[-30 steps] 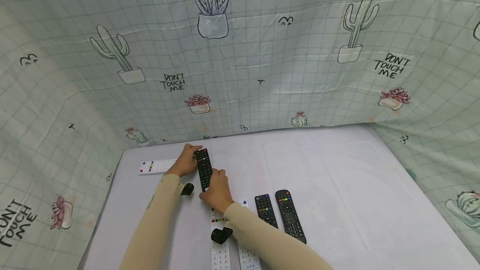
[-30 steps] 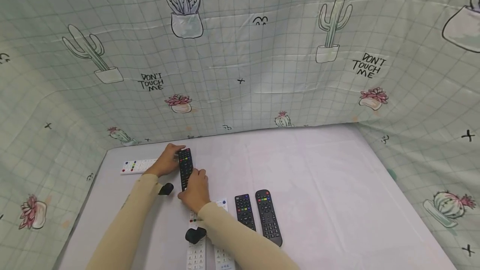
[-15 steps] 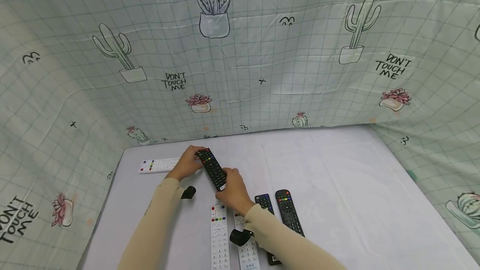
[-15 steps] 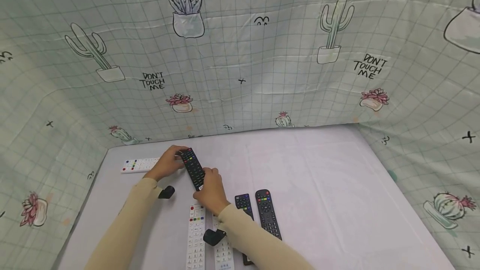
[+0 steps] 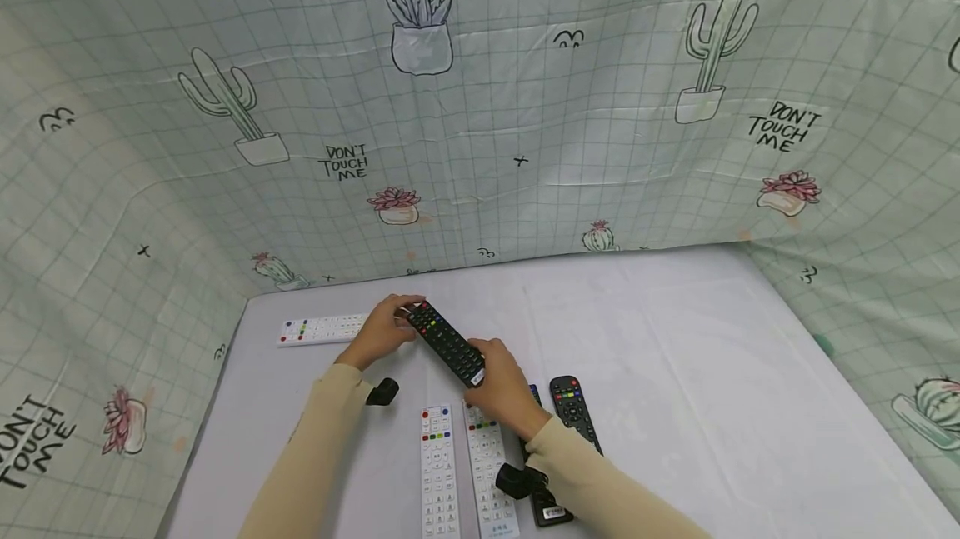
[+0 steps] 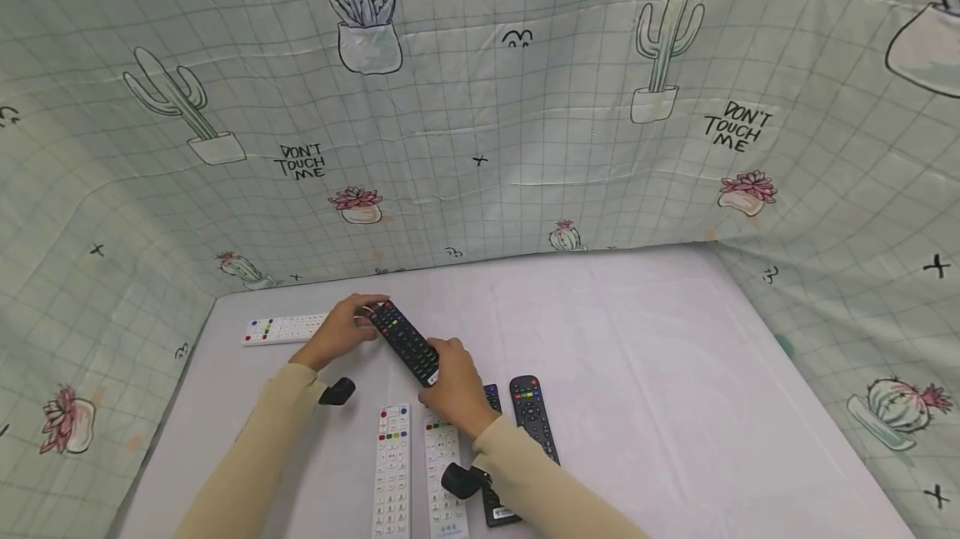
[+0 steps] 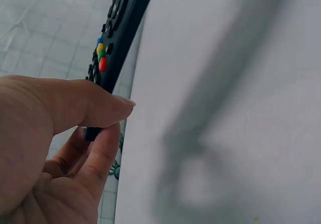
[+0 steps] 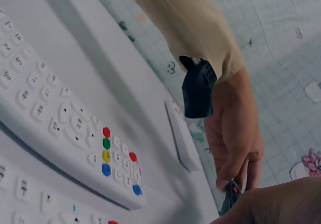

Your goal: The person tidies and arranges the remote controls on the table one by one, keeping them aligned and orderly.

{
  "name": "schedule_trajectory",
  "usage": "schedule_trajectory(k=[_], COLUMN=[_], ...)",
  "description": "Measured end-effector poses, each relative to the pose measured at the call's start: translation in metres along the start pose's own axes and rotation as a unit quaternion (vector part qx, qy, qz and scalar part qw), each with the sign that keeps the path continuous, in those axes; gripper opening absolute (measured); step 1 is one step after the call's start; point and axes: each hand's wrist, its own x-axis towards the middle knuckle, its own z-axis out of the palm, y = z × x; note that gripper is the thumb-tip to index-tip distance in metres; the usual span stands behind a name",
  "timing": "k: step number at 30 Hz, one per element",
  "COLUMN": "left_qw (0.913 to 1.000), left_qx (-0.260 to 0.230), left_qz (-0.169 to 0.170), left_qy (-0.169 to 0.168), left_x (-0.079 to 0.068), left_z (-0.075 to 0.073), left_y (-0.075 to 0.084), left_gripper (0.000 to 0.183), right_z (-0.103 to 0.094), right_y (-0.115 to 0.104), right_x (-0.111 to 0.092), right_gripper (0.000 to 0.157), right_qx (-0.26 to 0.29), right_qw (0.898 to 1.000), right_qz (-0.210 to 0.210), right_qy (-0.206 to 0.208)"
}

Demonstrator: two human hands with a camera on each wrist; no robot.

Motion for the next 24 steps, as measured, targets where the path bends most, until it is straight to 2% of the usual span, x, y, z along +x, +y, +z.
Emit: schedule_trajectory(k=[6,13,24], left_qw=[0.9997,0.9988,0.9986], left_qx=[-0.023,-0.047,-0.05], left_qz=[0.002,0.007,0.016], left_qy=[-0.01,-0.013,-0.011], left_x=[-0.004,-0.007,-0.008], left_z=[0.01,0.021,0.041], left_y=[0.007,0.017,0.028], left_gripper=[0.059,0.058,0.056], right_z=[-0.014,-0.028,-0.049], right_y=[0.01,0.021,0.032], right_x=[-0.014,-0.027,-0.045], right_gripper=[0.075,0.07,0.067], right_qx=[-0.003,0.004,0.039], right_qw=[1.0,0.999,0.997], right_qz=[-0.004,-0.002,0.032], right_qy=[0.009,0.039,0.061])
